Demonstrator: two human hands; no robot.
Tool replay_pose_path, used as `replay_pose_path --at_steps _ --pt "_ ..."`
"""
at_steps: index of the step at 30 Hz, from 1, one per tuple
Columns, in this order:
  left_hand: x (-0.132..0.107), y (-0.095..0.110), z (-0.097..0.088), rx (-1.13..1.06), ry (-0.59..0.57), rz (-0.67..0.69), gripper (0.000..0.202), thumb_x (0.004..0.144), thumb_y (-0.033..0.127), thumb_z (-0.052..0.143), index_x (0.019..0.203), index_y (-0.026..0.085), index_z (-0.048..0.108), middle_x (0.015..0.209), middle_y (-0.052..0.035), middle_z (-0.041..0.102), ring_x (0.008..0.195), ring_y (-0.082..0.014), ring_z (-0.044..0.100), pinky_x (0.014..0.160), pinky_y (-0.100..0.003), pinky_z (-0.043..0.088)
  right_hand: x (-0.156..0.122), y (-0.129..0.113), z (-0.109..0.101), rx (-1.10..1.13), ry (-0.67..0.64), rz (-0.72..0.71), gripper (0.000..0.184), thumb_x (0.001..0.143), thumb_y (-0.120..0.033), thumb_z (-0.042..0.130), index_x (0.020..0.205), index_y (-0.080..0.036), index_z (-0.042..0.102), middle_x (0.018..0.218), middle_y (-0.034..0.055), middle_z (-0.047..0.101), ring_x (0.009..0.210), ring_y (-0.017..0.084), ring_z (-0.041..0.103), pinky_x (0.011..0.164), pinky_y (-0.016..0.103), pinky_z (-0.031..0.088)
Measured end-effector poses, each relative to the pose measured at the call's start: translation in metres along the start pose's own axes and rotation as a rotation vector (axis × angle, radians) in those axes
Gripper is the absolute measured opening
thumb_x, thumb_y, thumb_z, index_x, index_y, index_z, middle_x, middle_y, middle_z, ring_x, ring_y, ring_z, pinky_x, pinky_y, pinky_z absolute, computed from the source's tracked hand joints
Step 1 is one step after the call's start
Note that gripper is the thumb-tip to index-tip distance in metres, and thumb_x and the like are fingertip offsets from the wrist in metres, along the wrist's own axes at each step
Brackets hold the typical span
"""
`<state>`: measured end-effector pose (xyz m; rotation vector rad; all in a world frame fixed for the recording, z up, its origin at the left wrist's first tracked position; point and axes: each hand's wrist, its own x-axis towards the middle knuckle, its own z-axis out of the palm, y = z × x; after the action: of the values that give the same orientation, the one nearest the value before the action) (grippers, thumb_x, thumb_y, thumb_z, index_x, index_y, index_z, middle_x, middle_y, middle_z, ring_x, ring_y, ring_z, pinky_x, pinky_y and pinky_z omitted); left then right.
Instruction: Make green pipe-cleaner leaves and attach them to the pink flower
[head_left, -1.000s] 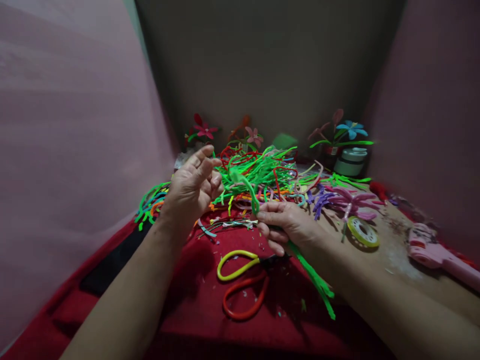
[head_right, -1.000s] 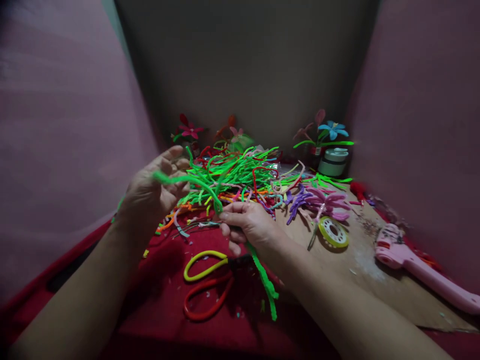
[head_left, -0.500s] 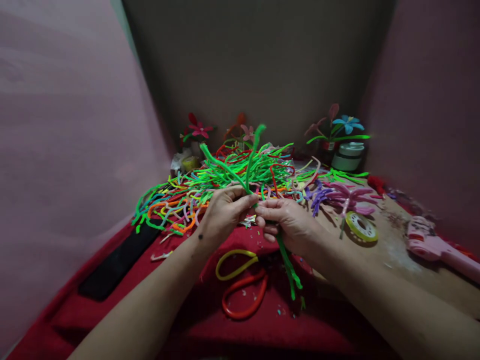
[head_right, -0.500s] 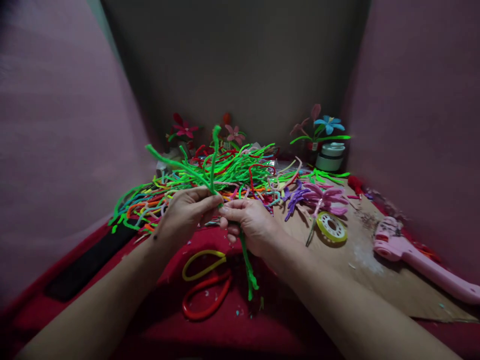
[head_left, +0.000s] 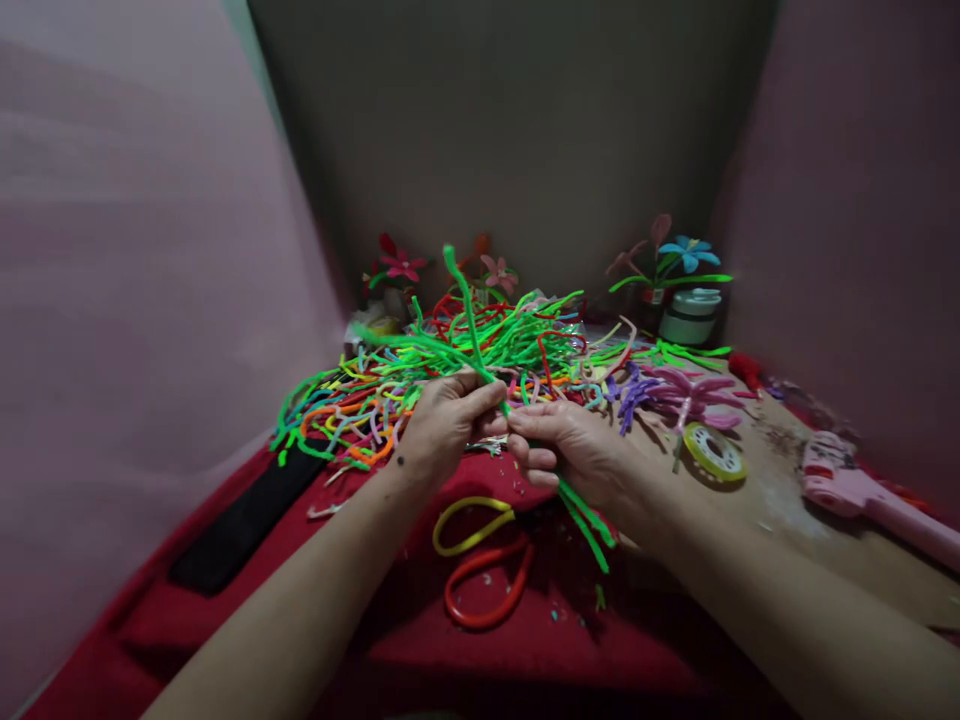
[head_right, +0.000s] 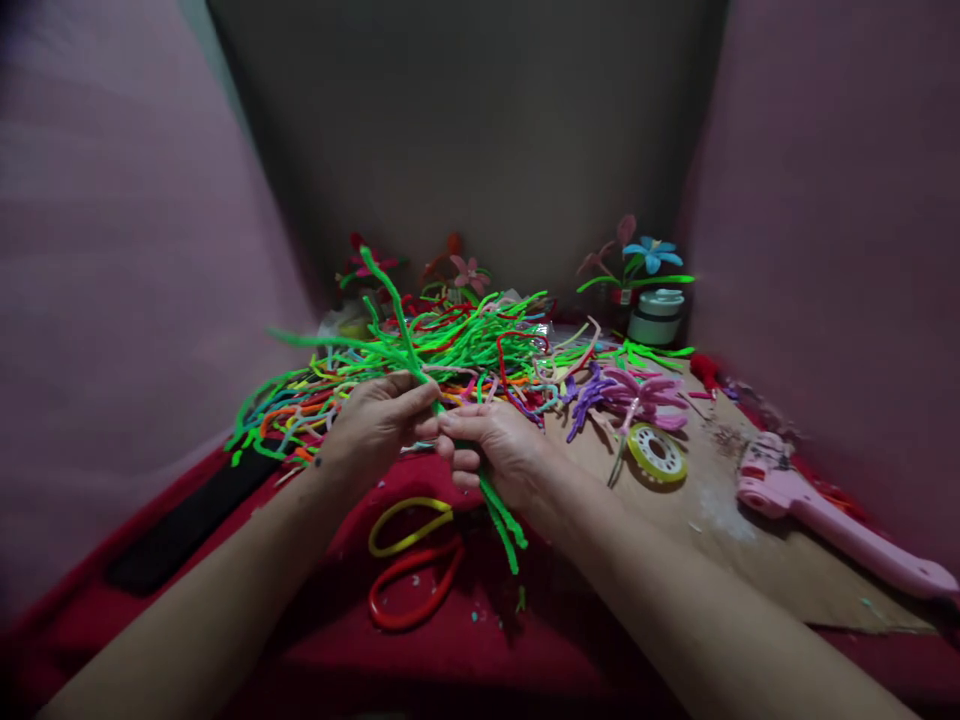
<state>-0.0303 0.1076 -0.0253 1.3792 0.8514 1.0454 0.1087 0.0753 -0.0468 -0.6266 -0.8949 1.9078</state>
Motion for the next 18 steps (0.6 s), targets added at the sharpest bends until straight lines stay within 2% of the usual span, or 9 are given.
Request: replay_pose_path --at_steps 2,5,9,14,18 --pt "0.002 0.002 -0.003 0.005 0.045 -0.007 0.027 0.069 0.031 0.065 0.058 0.015 0.047 0.043 0.0033 0.052 0.037 -0.0068 0.049 0.038 -0.016 0.034 0.001 0.003 0.0 -0.044 -0.024 0.013 0.01 0.074 -0.013 0.055 0.08 -0.008 0.059 0.052 -0.0017 0.054 0.033 0.002 0.034 0.03 0.014 0.032" --pt "0.007 0.003 -0.011 -0.025 0.086 -0.038 0.029 0.068 0.031 0.066 0.058 0.016 0.043 0.037 0.0062 0.047 0.028 -0.0049 0.039 0.03 -0.015 0.026 0.002 0.007 0.0 -0.086 -0.051 0.052 0.011 0.074 -0.014 0.055 0.082 -0.008 0.059 0.055 0.001 0.059 0.033 0.004 0.039 0.033 0.019 0.041" --pt "0.014 0.001 -0.023 -0.02 0.046 -0.028 0.033 0.067 0.032 0.067 0.057 0.018 0.039 0.036 0.0076 0.044 0.026 -0.0038 0.032 0.028 -0.015 0.021 0.002 0.009 -0.001 -0.095 -0.061 0.124 0.011 0.076 -0.014 0.053 0.083 -0.007 0.057 0.061 0.0063 0.065 0.039 0.011 0.055 0.045 0.03 0.052" --pt "0.018 -0.001 -0.029 0.037 0.095 0.0 0.029 0.069 0.033 0.064 0.058 0.017 0.043 0.035 0.0072 0.042 0.026 -0.0027 0.029 0.028 -0.015 0.018 0.002 0.01 -0.001 -0.093 -0.028 0.14 0.008 0.074 -0.011 0.053 0.078 -0.007 0.058 0.059 0.0075 0.065 0.04 0.013 0.058 0.046 0.029 0.051" --pt "0.02 -0.002 -0.033 -0.028 0.117 0.002 0.024 0.068 0.031 0.066 0.064 0.014 0.049 0.038 0.0071 0.043 0.028 -0.0021 0.032 0.029 -0.013 0.02 0.001 0.011 0.0 -0.093 0.009 0.097 0.007 0.072 -0.011 0.055 0.077 -0.007 0.058 0.054 0.0028 0.06 0.034 0.007 0.047 0.038 0.023 0.044"
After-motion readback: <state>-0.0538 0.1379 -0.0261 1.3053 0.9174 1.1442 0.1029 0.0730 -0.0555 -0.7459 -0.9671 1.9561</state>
